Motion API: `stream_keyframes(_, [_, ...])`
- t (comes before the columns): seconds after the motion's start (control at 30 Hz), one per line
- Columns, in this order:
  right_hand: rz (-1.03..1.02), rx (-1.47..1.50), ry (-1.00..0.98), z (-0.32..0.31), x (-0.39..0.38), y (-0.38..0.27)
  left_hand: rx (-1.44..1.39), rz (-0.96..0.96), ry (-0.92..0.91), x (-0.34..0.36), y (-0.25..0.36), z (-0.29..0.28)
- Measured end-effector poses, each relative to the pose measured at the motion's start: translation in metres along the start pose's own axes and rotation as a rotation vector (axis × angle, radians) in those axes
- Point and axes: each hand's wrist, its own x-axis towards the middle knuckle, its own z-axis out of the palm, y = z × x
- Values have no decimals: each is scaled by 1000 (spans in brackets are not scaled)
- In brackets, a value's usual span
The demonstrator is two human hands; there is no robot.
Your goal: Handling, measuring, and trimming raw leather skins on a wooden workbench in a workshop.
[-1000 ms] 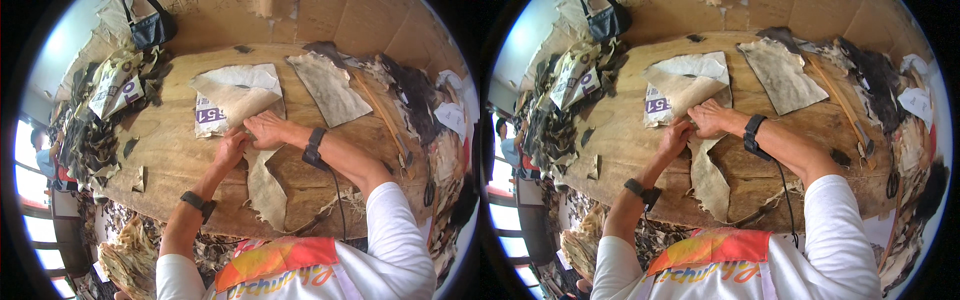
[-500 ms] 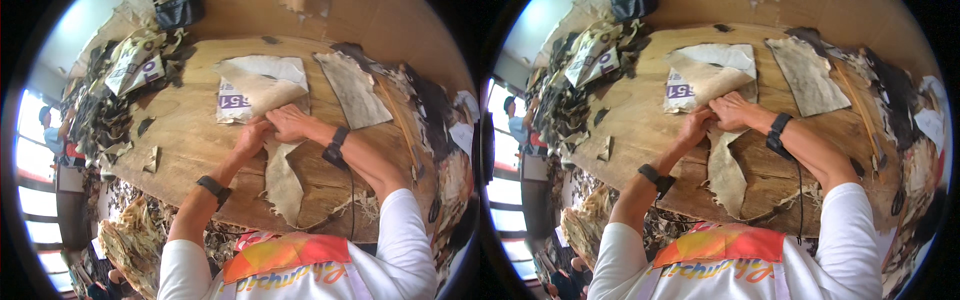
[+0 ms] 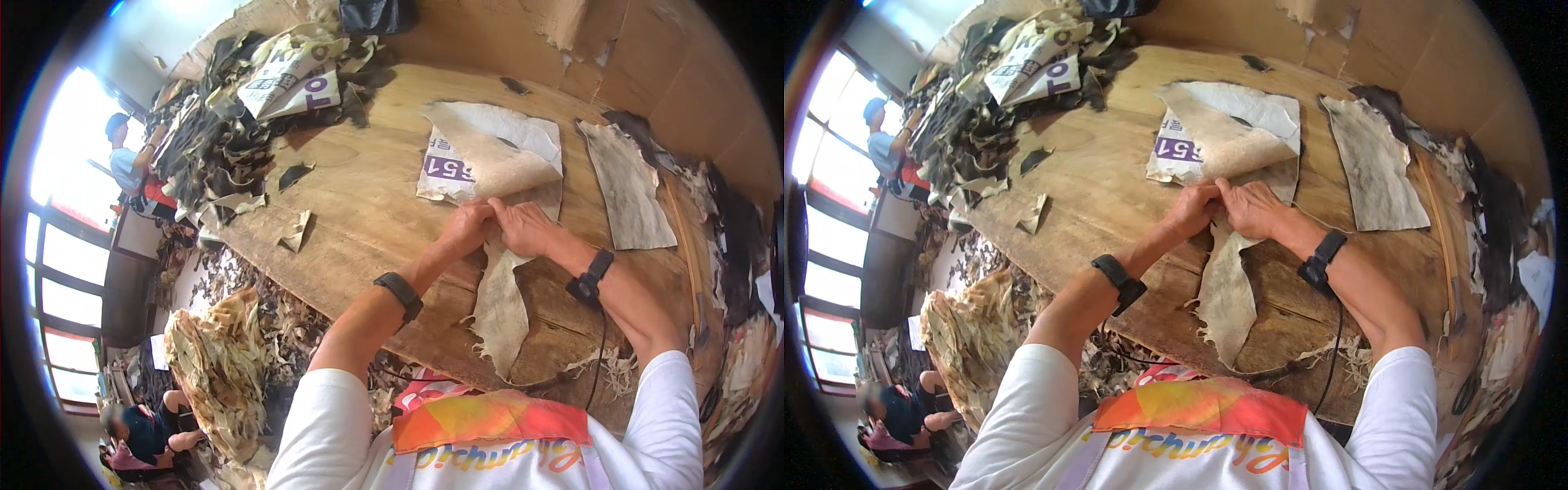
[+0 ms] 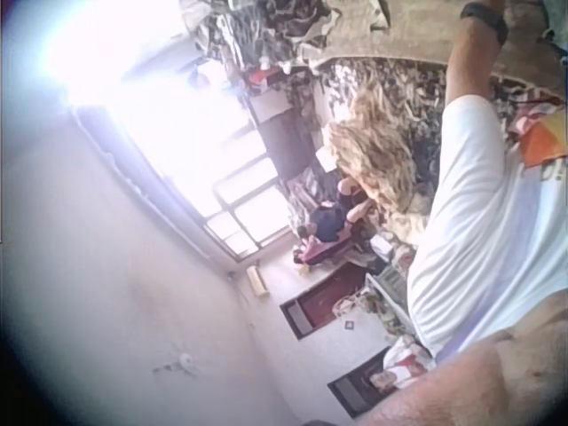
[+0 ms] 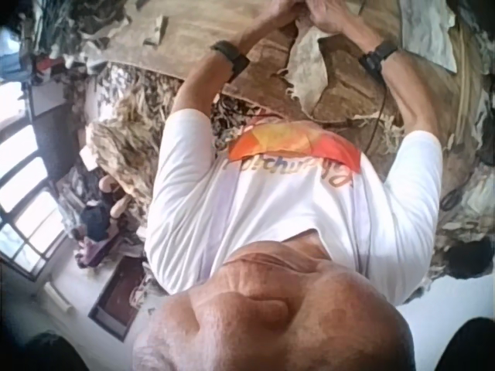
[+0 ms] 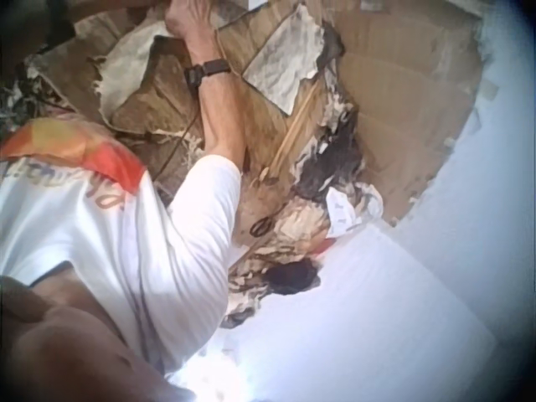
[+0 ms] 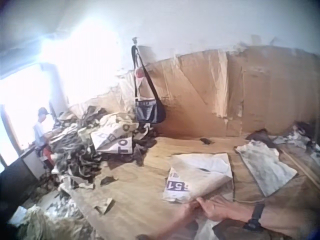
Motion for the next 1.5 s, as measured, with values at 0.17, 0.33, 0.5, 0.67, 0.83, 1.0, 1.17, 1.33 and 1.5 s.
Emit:
stream_keyframes(0.17, [-123, -161, 213, 17, -13, 3, -19, -14, -22, 4, -4, -1])
stream_keyframes(0.33, [-191, -240, 495, 3, -15, -13, 14, -179, -134, 9, -3, -6])
stream_keyframes(0.5, [-385, -171, 397, 11, -13, -7, 121, -97, -153, 14, -8, -4])
stream_keyframes(0.67, [-406, -230, 371, 10, -10, -1, 127, -129, -194, 16, -5, -6])
stream_keyframes(0.83, [-503, -391, 419, 4, -9, -4, 109, -97, -195, 17, -5, -5])
stream_keyframes(1.0, [-533, -310, 485, -2, -11, -11, 53, -103, -165, 15, -12, -3])
stream_keyframes(1.17, [-501, -336, 525, 3, -7, 3, 89, -86, -171, 15, -9, -3])
stream_keyframes(1.33, [-509, -327, 459, 3, -6, 0, 134, -81, -165, 14, -11, -2])
stream_keyframes(1.5, [-499, -156, 505, -15, -9, -29, 81, -32, -104, 8, -11, -1])
